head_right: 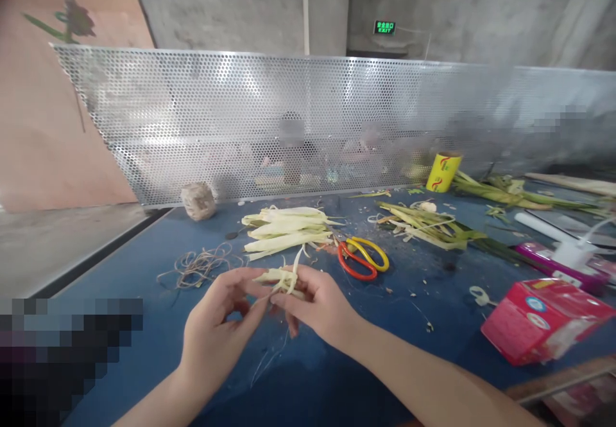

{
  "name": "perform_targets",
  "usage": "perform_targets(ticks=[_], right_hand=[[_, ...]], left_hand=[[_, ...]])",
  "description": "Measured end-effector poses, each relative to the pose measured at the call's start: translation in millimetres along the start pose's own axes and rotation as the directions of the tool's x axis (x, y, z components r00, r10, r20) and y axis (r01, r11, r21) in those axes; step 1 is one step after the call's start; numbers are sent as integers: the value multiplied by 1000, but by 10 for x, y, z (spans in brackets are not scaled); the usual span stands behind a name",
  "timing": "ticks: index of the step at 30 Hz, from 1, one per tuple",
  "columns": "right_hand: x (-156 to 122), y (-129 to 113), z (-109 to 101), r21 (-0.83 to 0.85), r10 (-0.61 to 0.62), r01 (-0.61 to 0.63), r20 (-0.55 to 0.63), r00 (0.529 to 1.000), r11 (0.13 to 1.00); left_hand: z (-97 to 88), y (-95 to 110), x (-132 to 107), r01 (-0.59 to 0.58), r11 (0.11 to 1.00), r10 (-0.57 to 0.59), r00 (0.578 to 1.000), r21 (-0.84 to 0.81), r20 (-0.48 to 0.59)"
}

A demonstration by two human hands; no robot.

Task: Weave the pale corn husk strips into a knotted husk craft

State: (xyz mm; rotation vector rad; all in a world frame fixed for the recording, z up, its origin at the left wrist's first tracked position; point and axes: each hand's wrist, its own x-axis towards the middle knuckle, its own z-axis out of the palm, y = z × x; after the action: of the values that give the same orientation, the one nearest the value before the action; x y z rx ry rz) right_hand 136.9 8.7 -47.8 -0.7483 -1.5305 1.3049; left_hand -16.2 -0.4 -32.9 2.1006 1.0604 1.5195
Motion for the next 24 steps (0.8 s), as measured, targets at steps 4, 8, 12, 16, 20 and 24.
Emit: perform_targets(ticks=[4,8,12,16,20,24], right_hand=[[-20,-42,-20,-57,17,-20,-49,999,998],[-2,-69,-52,-2,52,-53,-54,997,999],[31,-83,-79,28,74,-73,-56,996,997],[34,-78,-87,37,92,-90,-40,995,995],[20,-82,-79,20,136,-137,20,990,990],[0,-101,-60,-26,150,-149,24,988,988]], left_hand=[[-8,34,-1,-67,985,67,998,157,6],[14,42,-30,-142,975,140,990,173,25],[10,25,-60,-241,949,224,969,204,102],[-54,27,-54,-286,949,258,947,132,193],[-79,9,3,-162,969,147,985,186,90],[-25,-35,32,12,993,-25,993,114,116]])
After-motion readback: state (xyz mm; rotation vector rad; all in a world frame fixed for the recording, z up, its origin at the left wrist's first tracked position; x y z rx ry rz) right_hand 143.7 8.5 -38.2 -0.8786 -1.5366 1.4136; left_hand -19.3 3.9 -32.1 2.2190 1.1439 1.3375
